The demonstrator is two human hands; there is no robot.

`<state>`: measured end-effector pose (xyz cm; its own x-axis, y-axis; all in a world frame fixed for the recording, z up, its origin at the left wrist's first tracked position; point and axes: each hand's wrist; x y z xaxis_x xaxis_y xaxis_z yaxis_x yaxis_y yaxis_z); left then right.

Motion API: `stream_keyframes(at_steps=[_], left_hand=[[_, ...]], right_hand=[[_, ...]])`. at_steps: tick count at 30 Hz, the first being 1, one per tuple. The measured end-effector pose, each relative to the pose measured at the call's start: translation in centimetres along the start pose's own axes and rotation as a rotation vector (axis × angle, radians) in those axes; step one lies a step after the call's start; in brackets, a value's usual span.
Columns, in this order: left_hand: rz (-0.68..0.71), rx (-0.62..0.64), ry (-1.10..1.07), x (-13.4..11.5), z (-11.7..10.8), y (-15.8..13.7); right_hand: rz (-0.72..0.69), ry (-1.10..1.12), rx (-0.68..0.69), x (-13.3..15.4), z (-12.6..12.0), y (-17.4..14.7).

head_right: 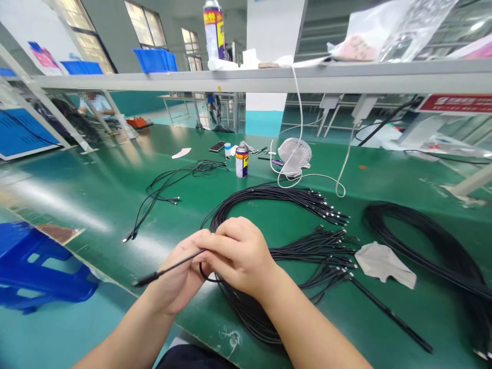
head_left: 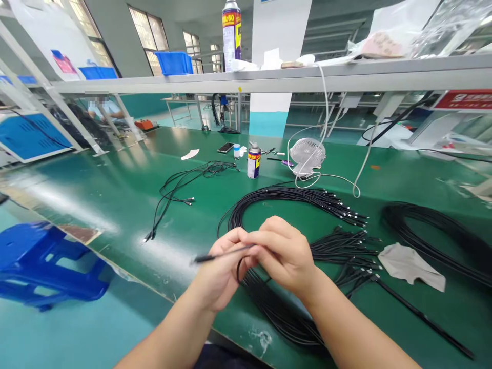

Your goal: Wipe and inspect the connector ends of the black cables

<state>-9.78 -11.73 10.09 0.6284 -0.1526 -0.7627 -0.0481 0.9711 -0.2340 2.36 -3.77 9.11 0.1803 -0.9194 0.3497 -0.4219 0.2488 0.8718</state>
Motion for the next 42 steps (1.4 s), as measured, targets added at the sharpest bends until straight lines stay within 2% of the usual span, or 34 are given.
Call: stream_keyframes(at_steps=[2, 4, 6, 8, 11, 13, 14, 17, 19, 21, 23, 26, 28, 29, 32, 33, 35, 38, 40, 42], left_hand=[[0.062, 0.01, 0.079, 0.3, -0.4, 0.5], [0.197, 0.01, 0.276, 0.5, -0.9, 1.5], [0.346, 0.032, 0.614, 0.9, -1.3, 2.8], [0.442, 0.135, 0.988, 1.3, -1.6, 4.1], [0.486, 0.304, 1.338, 1.6, -1.9, 5.6], [0.489, 0.312, 1.432, 1.3, -2.0, 6.1], [0.523, 0.264, 1.467, 1.1, -2.0, 6.2], [0.717, 0.08, 1.572, -0.1, -1.7, 6.3], [0.818, 0.018, 1.651, -0.9, -1.6, 6.1], [0.867, -0.017, 1.681, -1.7, -1.8, 5.8], [0.878, -0.066, 1.679, -2.7, -2.3, 5.3], [0.923, -0.151, 1.711, -4.5, -2.3, 3.9], [1.009, -0.133, 1.761, -5.2, -1.3, 3.0], [1.074, -0.09, 1.794, -5.2, -0.5, 2.7], [1.216, 0.08, 1.879, -3.8, 1.9, 2.4], [1.227, 0.128, 1.896, -3.1, 2.3, 2.5], [1.199, 0.196, 1.931, -1.8, 2.4, 2.8], [1.06, 0.209, 1.996, -1.0, 0.8, 3.2], [0.999, 0.176, 2.007, -1.5, -0.4, 3.2], [0.98, 0.183, 1.994, -2.3, -1.3, 2.9]], right_hand=[[0.123, 0.041, -0.129, -0.1, 0.2, -0.3], [0.268, 0.167, -0.312, -0.3, 0.6, -0.4], [0.388, 0.353, -0.494, -0.3, 0.7, 0.1], [0.478, 0.543, -0.632, -0.2, 0.1, 0.9], [0.496, 0.617, -0.698, -0.2, -2.1, 1.6], [0.493, 0.617, -0.703, -0.5, -4.0, 1.1], [0.504, 0.63, -0.689, -0.7, -4.8, 0.6], [0.624, 0.807, -0.518, -1.5, -6.1, -1.5], [0.731, 0.979, -0.37, -2.0, -6.0, -2.8], [0.846, 1.045, -0.248, -2.0, -5.8, -3.6], [0.983, 0.939, -0.099, -1.4, -6.4, -3.8], [1.101, 0.61, 0.257, 0.7, -8.8, -3.5], [1.057, 0.426, 0.44, 2.2, -10.5, -2.9], [0.987, 0.333, 0.44, 2.8, -10.9, -2.5], [0.667, -0.002, 0.144, 3.4, -10.4, -1.3], [0.586, -0.084, 0.14, 3.1, -9.6, -1.0], [0.488, -0.098, 0.307, 2.1, -7.9, -0.6], [0.549, -0.156, 0.561, 0.6, -6.2, -0.9], [0.608, -0.26, 0.639, 0.2, -6.3, -1.6], [0.639, -0.267, 0.684, 0.2, -7.1, -2.5]])
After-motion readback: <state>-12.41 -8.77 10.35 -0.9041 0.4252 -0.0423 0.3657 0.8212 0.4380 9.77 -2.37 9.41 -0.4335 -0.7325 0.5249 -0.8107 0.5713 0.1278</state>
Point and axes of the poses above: each hand's wrist, its own y-axis towards the middle knuckle, its own z-axis out of the palm, x = y × z, and after that the axes turned 5 degrees about -z, right-handed
